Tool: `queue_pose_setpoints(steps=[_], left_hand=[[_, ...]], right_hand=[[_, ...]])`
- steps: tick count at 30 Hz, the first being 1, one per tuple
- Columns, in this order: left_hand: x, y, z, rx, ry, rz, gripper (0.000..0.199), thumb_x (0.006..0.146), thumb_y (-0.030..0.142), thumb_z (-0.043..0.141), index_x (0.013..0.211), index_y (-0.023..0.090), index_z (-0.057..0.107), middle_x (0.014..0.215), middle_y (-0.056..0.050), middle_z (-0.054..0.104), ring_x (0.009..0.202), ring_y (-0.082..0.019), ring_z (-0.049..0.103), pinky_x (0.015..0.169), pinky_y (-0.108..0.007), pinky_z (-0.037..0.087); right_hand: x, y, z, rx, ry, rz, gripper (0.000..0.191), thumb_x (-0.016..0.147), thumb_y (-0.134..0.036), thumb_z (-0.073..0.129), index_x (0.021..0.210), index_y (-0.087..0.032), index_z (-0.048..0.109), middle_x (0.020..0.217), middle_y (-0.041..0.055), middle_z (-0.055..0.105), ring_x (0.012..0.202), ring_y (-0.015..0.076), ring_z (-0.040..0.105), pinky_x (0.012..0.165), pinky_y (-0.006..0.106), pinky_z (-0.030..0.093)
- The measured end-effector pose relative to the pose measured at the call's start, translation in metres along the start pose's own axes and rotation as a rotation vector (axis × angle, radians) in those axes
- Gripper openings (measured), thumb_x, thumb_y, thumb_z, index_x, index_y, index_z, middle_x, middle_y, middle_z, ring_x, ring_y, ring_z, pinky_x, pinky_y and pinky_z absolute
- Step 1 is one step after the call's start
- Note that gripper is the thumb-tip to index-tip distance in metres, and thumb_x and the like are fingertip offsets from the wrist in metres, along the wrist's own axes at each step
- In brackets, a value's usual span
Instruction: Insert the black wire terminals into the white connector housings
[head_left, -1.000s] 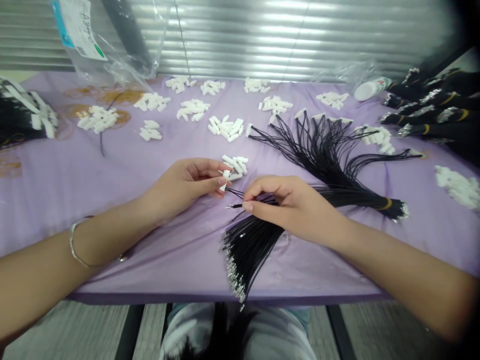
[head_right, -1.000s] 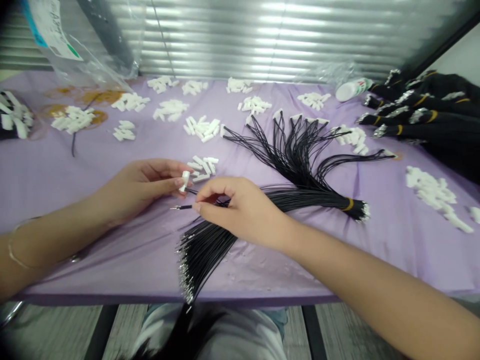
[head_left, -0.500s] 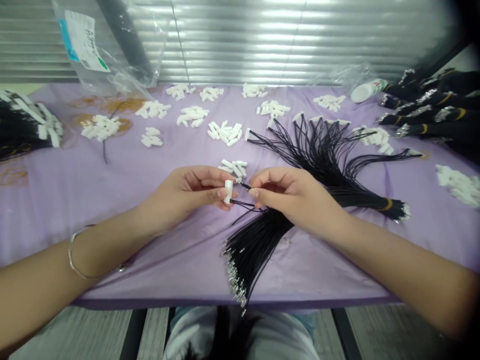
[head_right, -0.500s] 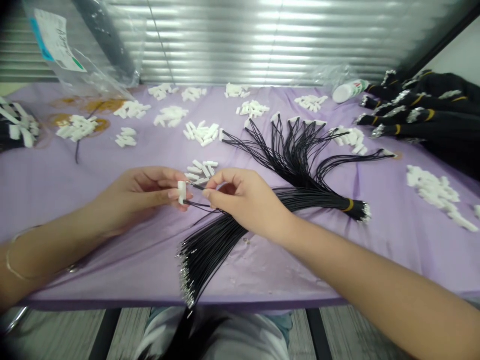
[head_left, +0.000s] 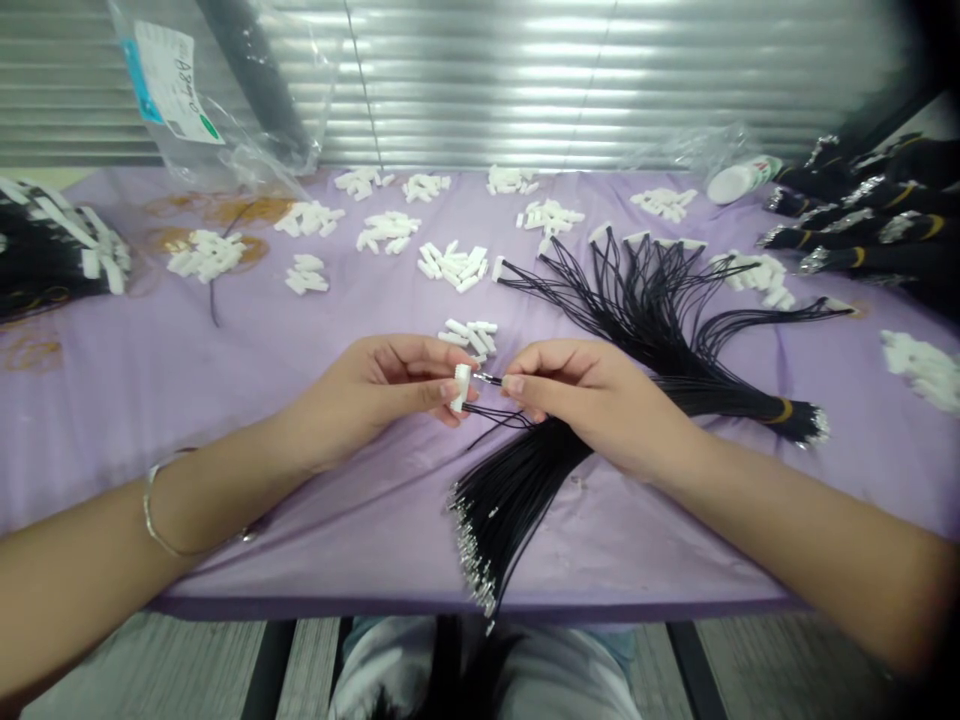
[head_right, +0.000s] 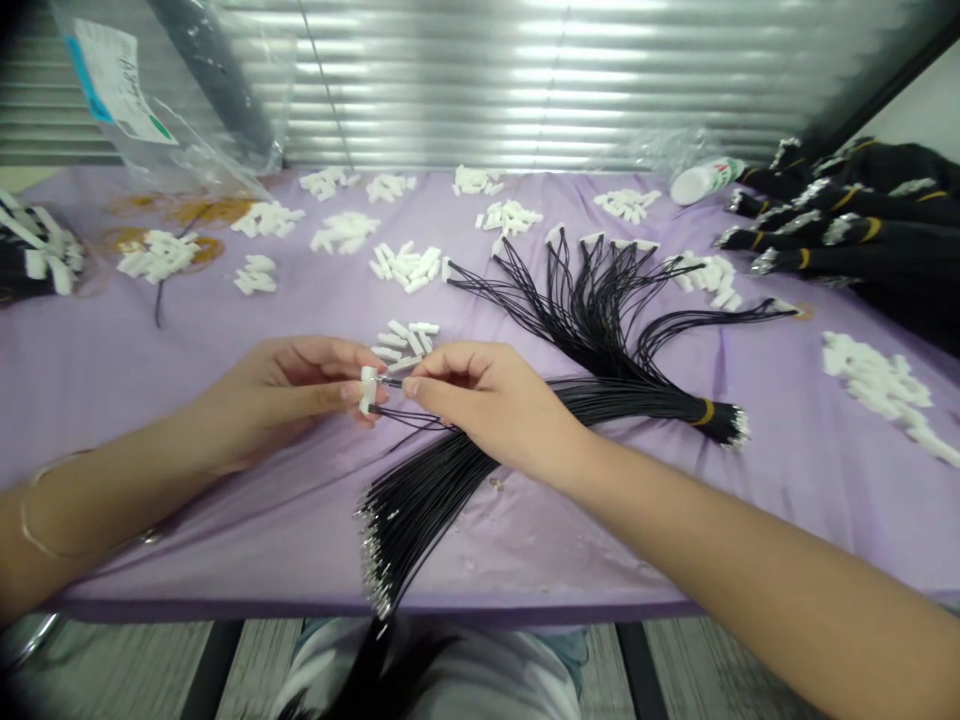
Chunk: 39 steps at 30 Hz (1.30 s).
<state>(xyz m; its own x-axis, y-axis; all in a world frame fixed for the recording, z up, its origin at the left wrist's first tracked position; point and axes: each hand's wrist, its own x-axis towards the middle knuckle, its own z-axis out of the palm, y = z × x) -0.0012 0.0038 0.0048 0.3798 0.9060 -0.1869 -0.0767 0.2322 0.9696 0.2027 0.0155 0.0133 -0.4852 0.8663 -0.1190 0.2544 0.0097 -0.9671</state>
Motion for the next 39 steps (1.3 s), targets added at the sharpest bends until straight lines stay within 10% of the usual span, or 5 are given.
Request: queue_pose_setpoints(steps=[39], left_hand=[[-0.0016,0.0003,-0.0002,0.013,-0.096,-0.018,0.013,0.075,0.014,0.067,0.089,0.015,0.066,0.076,0.000,0.069,0.066,-0.009,0.066,0.068,-0.020,0.053]], right_hand=[[-0.0045,0.0008,0.0049,-0.231,0.122,-0.095,0.014,0.076,-0.020,0.056,0.064,-0.013,0.057,0.054,-0.0040,0.048,0.050,0.0043,0.040,0.047,0.017,0.031]])
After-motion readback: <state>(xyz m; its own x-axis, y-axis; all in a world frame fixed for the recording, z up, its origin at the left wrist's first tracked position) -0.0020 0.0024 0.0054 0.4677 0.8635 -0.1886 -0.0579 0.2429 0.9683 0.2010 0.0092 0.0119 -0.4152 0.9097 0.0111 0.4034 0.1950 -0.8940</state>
